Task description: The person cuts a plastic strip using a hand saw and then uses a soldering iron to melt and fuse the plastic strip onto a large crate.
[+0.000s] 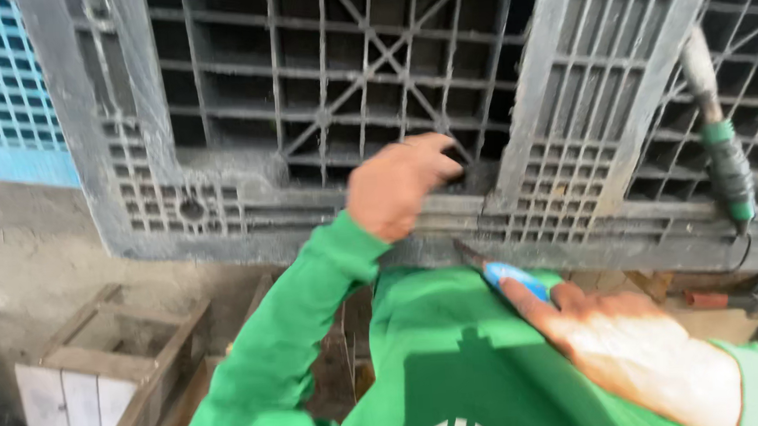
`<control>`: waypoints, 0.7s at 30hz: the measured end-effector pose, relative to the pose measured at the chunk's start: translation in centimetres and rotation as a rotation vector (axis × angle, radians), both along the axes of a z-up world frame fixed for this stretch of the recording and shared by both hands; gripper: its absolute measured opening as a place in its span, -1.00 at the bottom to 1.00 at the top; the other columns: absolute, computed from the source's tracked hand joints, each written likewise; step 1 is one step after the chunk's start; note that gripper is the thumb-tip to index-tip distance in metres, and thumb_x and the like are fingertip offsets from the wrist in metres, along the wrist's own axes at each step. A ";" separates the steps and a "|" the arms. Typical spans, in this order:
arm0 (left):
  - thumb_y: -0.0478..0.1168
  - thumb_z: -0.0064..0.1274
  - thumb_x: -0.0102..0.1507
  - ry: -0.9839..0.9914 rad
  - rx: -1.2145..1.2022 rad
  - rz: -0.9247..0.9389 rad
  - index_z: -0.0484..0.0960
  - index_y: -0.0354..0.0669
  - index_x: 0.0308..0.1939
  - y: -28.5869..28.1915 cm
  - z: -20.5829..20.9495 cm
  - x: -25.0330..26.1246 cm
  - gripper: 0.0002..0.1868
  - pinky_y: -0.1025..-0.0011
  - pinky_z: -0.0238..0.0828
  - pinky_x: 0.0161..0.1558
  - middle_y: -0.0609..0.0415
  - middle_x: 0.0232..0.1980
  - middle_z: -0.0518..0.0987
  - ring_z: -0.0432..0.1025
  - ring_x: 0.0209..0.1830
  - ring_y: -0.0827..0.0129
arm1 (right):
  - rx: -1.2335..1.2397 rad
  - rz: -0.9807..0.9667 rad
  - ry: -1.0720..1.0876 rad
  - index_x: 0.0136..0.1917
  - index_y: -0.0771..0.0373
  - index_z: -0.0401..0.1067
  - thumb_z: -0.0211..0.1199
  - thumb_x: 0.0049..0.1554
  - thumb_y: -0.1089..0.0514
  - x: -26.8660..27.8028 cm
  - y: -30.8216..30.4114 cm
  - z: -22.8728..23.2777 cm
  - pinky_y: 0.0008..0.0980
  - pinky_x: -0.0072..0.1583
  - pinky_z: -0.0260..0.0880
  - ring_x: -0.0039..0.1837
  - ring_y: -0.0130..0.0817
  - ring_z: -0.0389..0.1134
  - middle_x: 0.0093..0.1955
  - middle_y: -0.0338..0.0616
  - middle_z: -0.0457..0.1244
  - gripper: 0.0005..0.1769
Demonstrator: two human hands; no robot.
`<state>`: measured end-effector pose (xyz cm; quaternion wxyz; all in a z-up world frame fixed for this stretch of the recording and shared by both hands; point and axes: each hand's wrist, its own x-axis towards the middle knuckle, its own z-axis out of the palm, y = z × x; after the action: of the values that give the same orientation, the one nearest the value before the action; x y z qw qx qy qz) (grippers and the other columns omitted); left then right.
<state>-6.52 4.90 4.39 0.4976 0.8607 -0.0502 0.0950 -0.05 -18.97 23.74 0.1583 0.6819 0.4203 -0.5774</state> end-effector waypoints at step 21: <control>0.17 0.20 0.10 0.835 0.097 -0.827 0.65 -0.11 -0.04 -4.0 -4.6 3.8 -0.48 0.05 0.39 0.05 -0.08 -0.03 0.65 0.51 0.06 -0.02 | 0.041 0.049 -0.029 0.69 0.01 -0.11 0.02 0.18 0.18 0.2 0.6 -0.5 -0.17 -0.24 0.40 -0.29 -0.19 0.40 -0.16 -0.18 0.26 -0.16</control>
<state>-2.70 0.92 -0.19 0.4311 0.7559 -0.1858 -0.4563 0.11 -18.35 23.28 0.1644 0.6828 0.4463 -0.5545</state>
